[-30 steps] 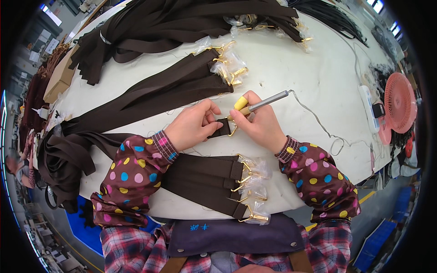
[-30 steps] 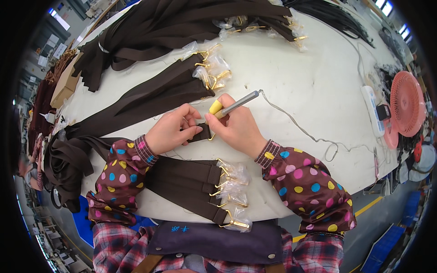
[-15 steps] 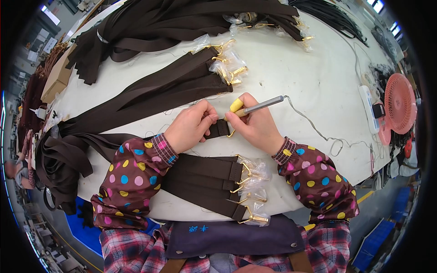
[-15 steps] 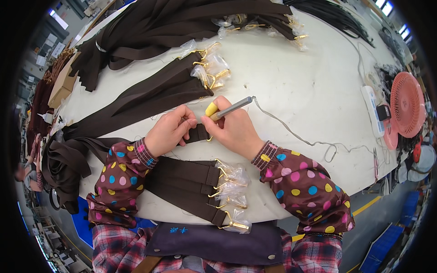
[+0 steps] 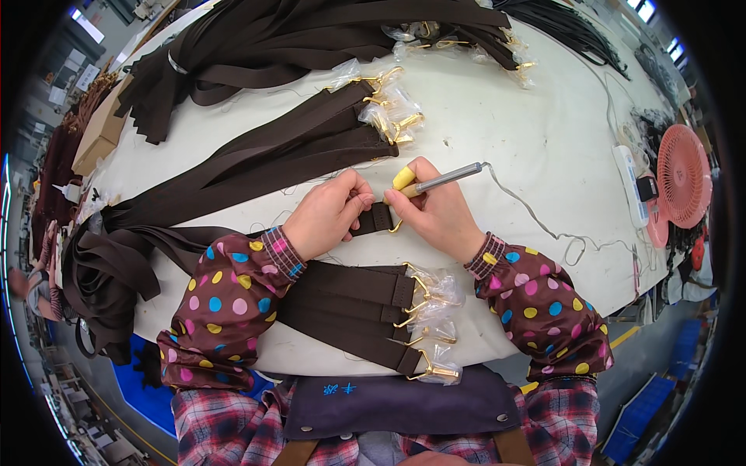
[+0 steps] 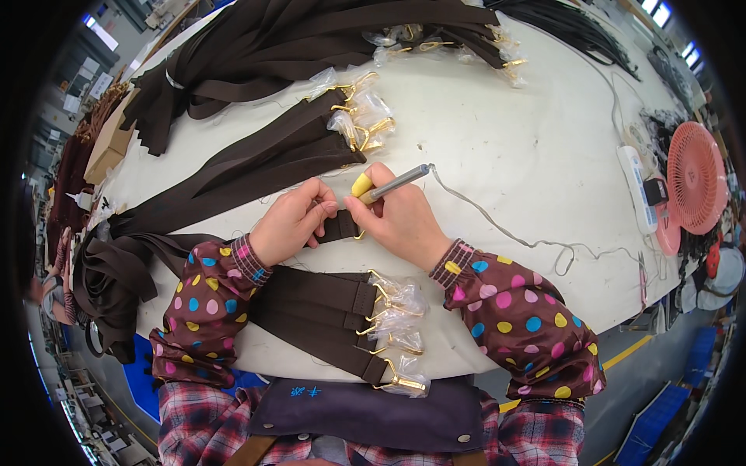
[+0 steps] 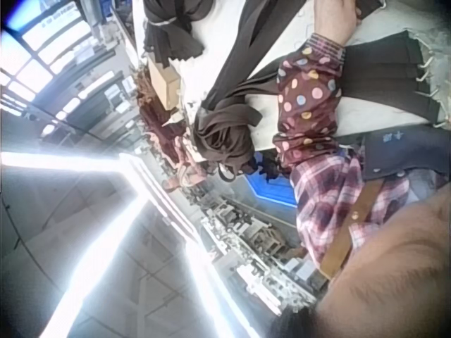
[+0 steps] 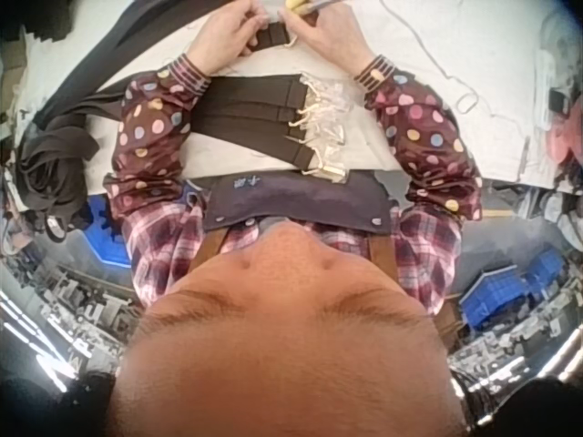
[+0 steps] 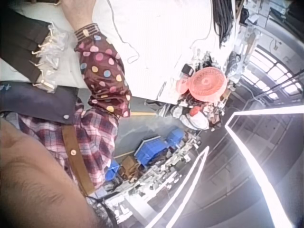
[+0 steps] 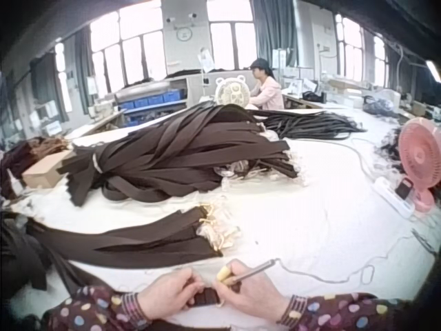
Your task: The person uses a yellow-handled tool to attach gold-colored metal hardware to the ends of brown fabric straps. They repeatedly position the hardware, press it into place, and move completed straps aside on the table.
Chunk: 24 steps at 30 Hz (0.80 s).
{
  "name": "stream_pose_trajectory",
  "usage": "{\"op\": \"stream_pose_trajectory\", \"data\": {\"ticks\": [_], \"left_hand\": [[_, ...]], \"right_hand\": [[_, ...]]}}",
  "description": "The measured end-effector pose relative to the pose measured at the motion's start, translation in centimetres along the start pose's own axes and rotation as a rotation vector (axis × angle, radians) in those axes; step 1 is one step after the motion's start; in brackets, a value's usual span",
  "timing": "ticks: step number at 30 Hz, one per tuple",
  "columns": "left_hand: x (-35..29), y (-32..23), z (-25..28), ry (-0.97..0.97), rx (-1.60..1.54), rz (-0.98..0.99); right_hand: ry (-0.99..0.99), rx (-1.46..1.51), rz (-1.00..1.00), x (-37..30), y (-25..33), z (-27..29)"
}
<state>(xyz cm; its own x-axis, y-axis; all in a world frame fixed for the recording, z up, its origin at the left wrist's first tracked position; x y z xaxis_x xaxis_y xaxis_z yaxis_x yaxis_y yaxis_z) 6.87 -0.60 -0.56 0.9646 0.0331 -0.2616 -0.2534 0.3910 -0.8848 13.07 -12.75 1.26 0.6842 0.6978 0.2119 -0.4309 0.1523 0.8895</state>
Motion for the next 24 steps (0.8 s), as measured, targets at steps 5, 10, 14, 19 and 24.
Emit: {"op": "stream_pose_trajectory", "data": {"ticks": [5,10,14,19,24], "left_hand": [[-0.1,-0.2,-0.3,0.064,0.015,-0.033],[-3.6,-3.2,-0.8,0.322,0.504,-0.441],[-4.1,-4.1,0.0,0.289,0.622,-0.372],[-1.6,-4.7,-0.4,0.134,0.447,-0.437],[-0.2,-3.0,-1.2,0.249,0.4,-0.413]], "right_hand": [[-0.013,-0.003,0.007,-0.1,0.2,0.2],[-0.063,0.033,0.092,-0.8,1.3,0.9],[-0.023,0.165,0.021,-1.6,1.1,0.8],[0.048,0.21,-0.034,-1.8,0.7,0.3],[0.094,0.202,-0.096,-1.9,0.0,-0.1]]}}
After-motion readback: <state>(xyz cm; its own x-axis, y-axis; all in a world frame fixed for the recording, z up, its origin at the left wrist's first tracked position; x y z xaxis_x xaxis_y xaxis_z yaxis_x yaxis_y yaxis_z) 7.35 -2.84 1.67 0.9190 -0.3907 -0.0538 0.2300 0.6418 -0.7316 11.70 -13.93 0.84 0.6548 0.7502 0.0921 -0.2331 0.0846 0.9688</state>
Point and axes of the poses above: each hand's wrist, its own x-axis towards the middle knuckle, its own z-axis out of the back of the hand, y = z × x, the point moved 9 cm from there along x, towards the middle knuckle, and after that the axes turned 1 degree about -x, right-handed, at the moved point
